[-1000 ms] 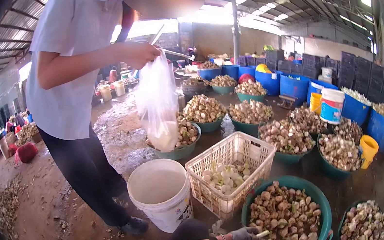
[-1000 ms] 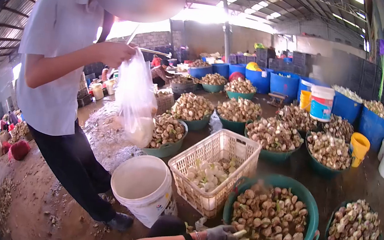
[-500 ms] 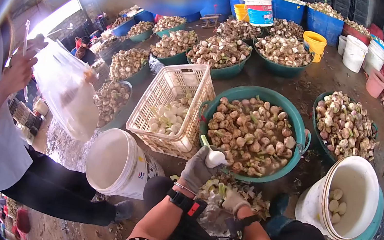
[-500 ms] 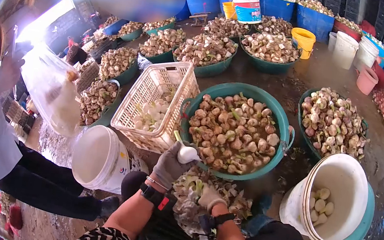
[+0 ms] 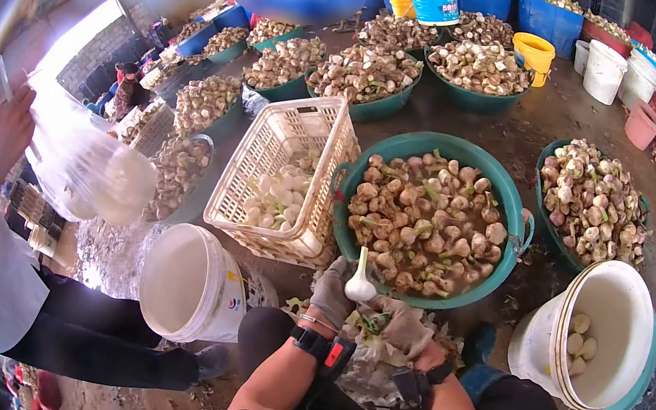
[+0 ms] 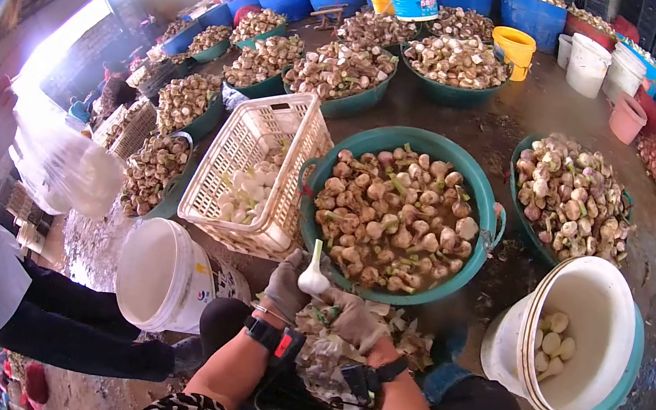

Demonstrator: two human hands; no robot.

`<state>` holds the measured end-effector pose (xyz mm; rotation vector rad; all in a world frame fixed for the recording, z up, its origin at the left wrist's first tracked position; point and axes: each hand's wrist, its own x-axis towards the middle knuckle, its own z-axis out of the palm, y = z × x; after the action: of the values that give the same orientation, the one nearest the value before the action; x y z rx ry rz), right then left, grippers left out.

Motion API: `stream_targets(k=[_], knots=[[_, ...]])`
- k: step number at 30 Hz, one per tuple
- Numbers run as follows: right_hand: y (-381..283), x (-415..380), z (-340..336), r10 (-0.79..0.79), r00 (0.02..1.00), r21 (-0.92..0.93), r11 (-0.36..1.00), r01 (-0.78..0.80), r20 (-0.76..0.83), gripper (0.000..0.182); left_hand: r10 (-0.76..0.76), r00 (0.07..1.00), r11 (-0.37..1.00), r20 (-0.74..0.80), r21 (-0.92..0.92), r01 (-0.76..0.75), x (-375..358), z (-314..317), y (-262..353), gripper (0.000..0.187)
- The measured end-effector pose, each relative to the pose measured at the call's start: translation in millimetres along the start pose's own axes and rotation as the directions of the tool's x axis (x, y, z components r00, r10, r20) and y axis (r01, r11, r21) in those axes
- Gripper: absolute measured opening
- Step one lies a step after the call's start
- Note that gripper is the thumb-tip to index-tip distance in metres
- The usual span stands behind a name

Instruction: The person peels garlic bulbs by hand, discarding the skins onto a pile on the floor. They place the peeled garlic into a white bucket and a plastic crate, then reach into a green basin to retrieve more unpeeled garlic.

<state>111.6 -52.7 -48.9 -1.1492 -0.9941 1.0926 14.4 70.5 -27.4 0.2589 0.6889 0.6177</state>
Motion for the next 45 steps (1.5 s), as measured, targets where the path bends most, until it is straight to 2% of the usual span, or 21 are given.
stream_targets(k=[5, 8, 10, 13, 17, 18, 21, 23, 25, 27, 28, 29, 30, 32, 33, 34, 35, 37, 39, 41, 45], knots=[[12, 7, -11, -0.093, 0.995, 0.053, 0.994, 0.092, 0.023, 0.024, 0.064, 0.998, 0.929, -0.018, 0.366, -0.053, -21, 24, -9, 0.02], [-6, -2, -17, 0.094, 0.993, 0.205, 0.973, -0.106, 0.064, 0.02, -0.082, 0.994, 0.973, 0.077, 0.221, 0.063, -9, 7, -1, 0.016], [-22, -5, -8, 0.146, 0.981, 0.332, 0.926, -0.181, 0.128, 0.015, 0.03, 0.999, 0.98, 0.031, 0.196, -0.036, 3, -6, -4, 0.014], [-45, -11, 7, 0.023, 0.953, 0.476, 0.862, -0.172, 0.303, 0.013, 0.097, 0.994, 0.992, -0.045, 0.079, -0.093, 10, -11, 1, 0.014], [-22, -3, -6, 0.287, 0.95, 0.167, 0.937, -0.305, 0.125, 0.026, -0.016, 0.999, 0.998, 0.037, -0.064, 0.019, 22, -27, 11, 0.02], [-20, -3, -12, 0.184, 0.982, -0.414, 0.891, -0.184, -0.04, 0.032, -0.018, 0.999, 0.998, 0.035, -0.055, 0.02, 17, -19, 11, 0.02], [-9, 8, -10, 0.067, 0.971, -0.467, 0.868, -0.17, -0.229, 0.037, 0.022, 1.0, 0.994, 0.002, 0.103, -0.022, -1, 6, 3, 0.019], [3, 22, -1, 0.031, 0.981, -0.405, 0.908, -0.108, -0.191, 0.032, 0.109, 0.99, 0.939, -0.088, 0.337, -0.074, 22, -1, 4, 0.024], [6, 27, 1, 0.057, 0.988, -0.607, 0.783, -0.135, -0.146, 0.028, 0.078, 0.997, 0.972, 0.03, 0.219, -0.082, 37, 1, 43, 0.029], [2, 37, -20, 0.046, 0.978, -0.593, 0.789, -0.16, -0.203, 0.027, 0.358, 0.896, 0.921, 0.263, 0.057, -0.385, 26, 49, 91, 0.034], [0, 45, -31, 0.033, 0.975, -0.587, 0.794, -0.158, -0.219, 0.027, 0.395, 0.905, 0.915, 0.157, 0.021, -0.403, 23, 67, 111, 0.035], [8, 53, -49, -0.085, 0.961, -0.675, 0.728, -0.12, -0.262, 0.026, 0.44, 0.897, 0.898, 0.042, -0.014, -0.44, 20, 74, 128, 0.036], [13, 62, -71, -0.04, 0.953, -0.76, 0.614, -0.215, -0.301, 0.027, 0.412, 0.882, 0.907, 0.229, -0.016, -0.42, 23, 65, 127, 0.034], [14, 72, -111, -0.003, 0.94, -0.84, 0.451, -0.303, -0.341, 0.032, 0.415, 0.89, 0.898, 0.19, 0.072, -0.434, 43, 19, 117, 0.026], [30, 80, -138, -0.292, 0.935, -0.921, 0.381, -0.081, -0.203, 0.035, 0.395, 0.91, 0.908, 0.127, 0.096, -0.408, 53, 3, 102, 0.022], [24, 85, -150, -0.097, 0.97, -0.932, 0.315, -0.181, -0.221, 0.039, 0.336, 0.937, 0.928, 0.097, 0.136, -0.347, 59, 3, 86, 0.019], [51, 100, -176, 0.106, 0.963, -0.965, 0.061, -0.257, -0.249, 0.049, 0.254, 0.956, 0.931, 0.148, 0.229, -0.283, 57, 18, 79, 0.017], [69, 101, -195, 0.246, 0.906, -0.925, 0.079, -0.372, -0.344, 0.059, 0.164, 0.971, 0.856, 0.174, 0.464, -0.227, 53, 51, 71, 0.02], [56, 116, -184, 0.421, 0.791, -0.895, -0.24, -0.375, -0.444, 0.054, 0.108, 0.981, 0.786, 0.16, 0.591, -0.182, 50, 69, 63, 0.024], [69, 130, -185, 0.534, 0.685, -0.866, -0.365, -0.341, -0.495, 0.053, 0.046, 0.988, 0.799, 0.149, 0.588, -0.126, 66, 63, 47, 0.028], [79, 125, -181, 0.458, 0.643, -0.787, -0.284, -0.548, -0.613, 0.056, 0.008, 0.982, 0.721, 0.188, 0.679, -0.136, 64, 61, 30, 0.029]])
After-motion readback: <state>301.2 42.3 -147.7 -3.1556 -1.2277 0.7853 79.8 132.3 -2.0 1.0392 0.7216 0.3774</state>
